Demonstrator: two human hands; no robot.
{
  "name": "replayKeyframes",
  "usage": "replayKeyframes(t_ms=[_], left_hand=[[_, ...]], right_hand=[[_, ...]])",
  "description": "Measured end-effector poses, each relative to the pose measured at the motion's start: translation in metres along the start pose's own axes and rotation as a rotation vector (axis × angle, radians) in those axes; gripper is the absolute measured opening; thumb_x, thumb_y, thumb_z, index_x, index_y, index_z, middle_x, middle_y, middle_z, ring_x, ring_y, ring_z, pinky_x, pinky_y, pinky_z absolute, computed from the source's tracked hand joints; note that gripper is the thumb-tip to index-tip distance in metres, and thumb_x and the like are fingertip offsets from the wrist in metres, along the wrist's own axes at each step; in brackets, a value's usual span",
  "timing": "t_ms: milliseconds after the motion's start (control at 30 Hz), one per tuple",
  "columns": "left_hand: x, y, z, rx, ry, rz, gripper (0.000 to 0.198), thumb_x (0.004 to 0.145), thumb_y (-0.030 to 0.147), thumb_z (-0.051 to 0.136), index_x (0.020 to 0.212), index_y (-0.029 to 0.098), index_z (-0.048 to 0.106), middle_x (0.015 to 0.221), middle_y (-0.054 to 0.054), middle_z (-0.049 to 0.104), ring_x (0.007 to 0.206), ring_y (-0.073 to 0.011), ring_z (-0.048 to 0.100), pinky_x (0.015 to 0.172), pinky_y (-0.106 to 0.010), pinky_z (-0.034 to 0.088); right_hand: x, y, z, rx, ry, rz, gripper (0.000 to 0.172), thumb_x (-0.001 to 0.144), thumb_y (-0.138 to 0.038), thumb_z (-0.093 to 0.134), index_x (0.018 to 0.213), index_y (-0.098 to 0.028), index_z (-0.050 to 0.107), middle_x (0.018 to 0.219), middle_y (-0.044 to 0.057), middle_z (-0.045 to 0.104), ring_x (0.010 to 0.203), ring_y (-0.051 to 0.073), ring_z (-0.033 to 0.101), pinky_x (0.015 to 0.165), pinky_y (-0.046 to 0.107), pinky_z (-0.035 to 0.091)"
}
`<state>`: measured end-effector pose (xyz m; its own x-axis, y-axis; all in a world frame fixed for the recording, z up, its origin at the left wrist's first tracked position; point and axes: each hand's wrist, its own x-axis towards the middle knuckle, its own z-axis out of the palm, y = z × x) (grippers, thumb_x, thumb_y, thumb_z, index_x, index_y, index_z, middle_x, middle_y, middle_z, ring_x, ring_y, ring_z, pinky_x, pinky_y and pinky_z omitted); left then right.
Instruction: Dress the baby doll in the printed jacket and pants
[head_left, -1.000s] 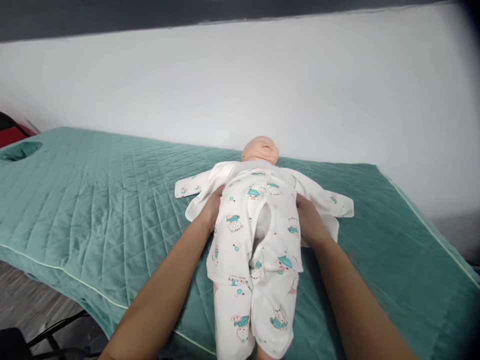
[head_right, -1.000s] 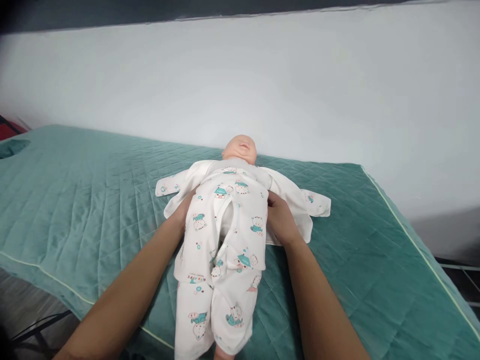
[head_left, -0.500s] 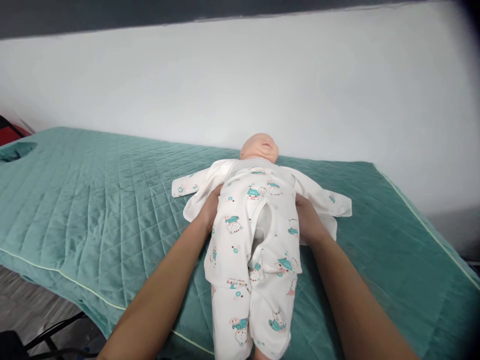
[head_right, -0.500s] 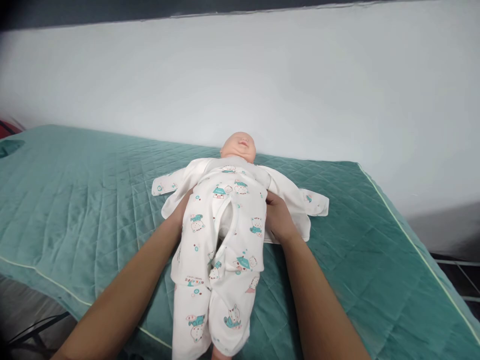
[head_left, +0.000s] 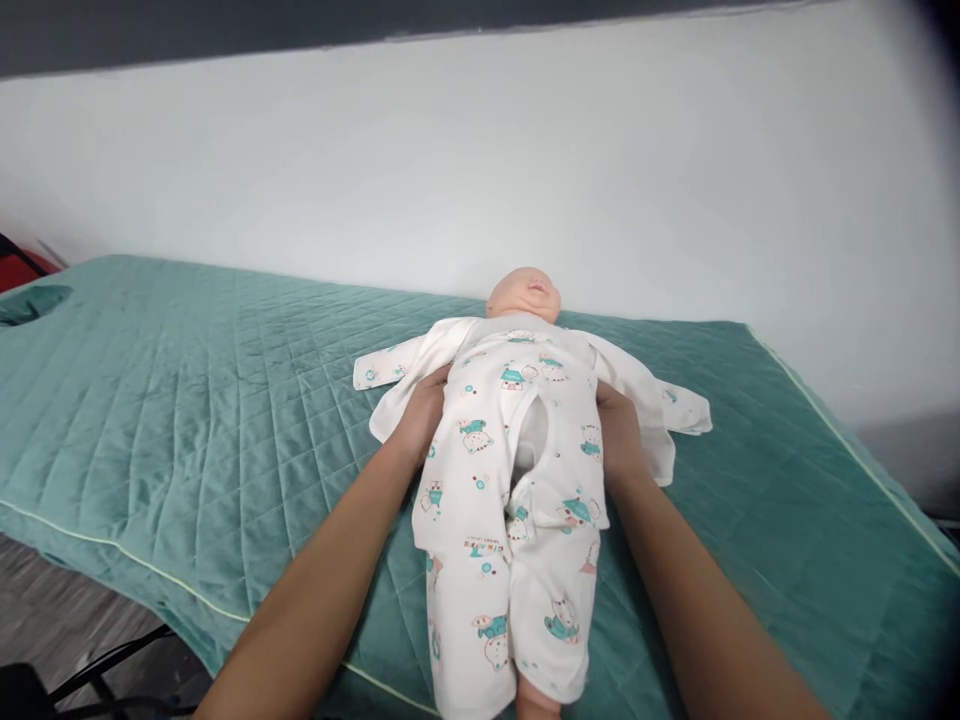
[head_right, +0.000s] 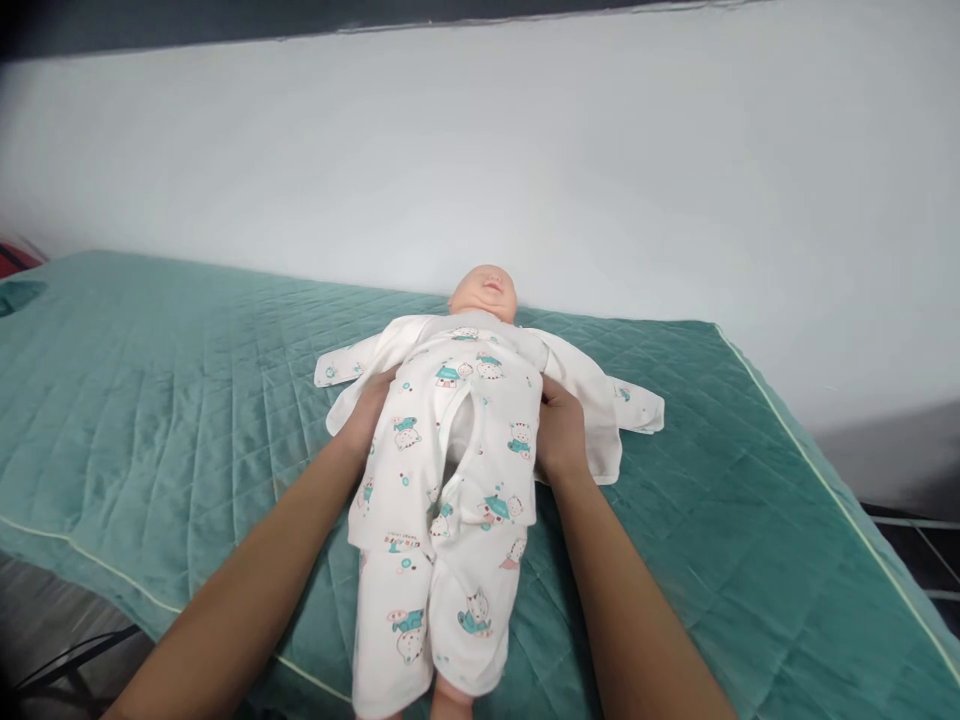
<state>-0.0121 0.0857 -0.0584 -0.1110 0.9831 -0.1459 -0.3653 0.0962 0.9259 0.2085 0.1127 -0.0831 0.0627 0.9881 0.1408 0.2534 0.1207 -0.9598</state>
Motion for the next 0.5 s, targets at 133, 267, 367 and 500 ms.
replayKeyframes(t_ms=[133, 267, 367, 500], left_hand=[[0.005, -0.002, -0.004, 0.124, -0.01, 0.144, 0.009, 0.073, 0.02, 0.066, 0.077, 0.019, 0.075, 0.096, -0.005, 0.077, 0.113, -0.0275, 0.062, 0.105, -0.037, 0.046], [0.014, -0.012, -0.011, 0.222, 0.107, 0.178, 0.014, 0.08, 0.026, 0.064, 0.082, 0.018, 0.075, 0.094, -0.005, 0.076, 0.102, -0.0241, 0.063, 0.098, -0.035, 0.046], [0.019, -0.019, -0.014, 0.239, 0.207, 0.194, 0.017, 0.081, 0.033, 0.067, 0.086, 0.018, 0.075, 0.093, -0.004, 0.074, 0.093, -0.0214, 0.063, 0.093, -0.033, 0.046], [0.019, -0.023, -0.017, 0.315, 0.204, 0.405, 0.014, 0.083, 0.029, 0.068, 0.093, 0.021, 0.076, 0.101, -0.004, 0.072, 0.1, -0.0192, 0.063, 0.099, -0.031, 0.044]], right_hand=[[0.001, -0.005, 0.0, -0.07, 0.028, 0.024, 0.027, 0.076, -0.039, 0.065, 0.094, -0.023, 0.076, 0.097, 0.004, 0.077, 0.099, 0.03, 0.068, 0.087, 0.042, 0.054], [0.004, -0.001, 0.0, 0.04, 0.078, 0.082, 0.024, 0.076, -0.037, 0.066, 0.096, -0.025, 0.072, 0.096, 0.004, 0.078, 0.093, 0.028, 0.071, 0.078, 0.038, 0.057], [0.006, 0.006, -0.001, 0.076, 0.15, 0.095, 0.025, 0.076, -0.039, 0.07, 0.097, -0.025, 0.069, 0.092, 0.004, 0.078, 0.084, 0.025, 0.071, 0.07, 0.036, 0.057], [0.006, 0.01, -0.003, 0.007, 0.197, 0.031, 0.023, 0.079, -0.041, 0.07, 0.096, -0.025, 0.07, 0.096, 0.005, 0.077, 0.091, 0.024, 0.071, 0.081, 0.037, 0.056]])
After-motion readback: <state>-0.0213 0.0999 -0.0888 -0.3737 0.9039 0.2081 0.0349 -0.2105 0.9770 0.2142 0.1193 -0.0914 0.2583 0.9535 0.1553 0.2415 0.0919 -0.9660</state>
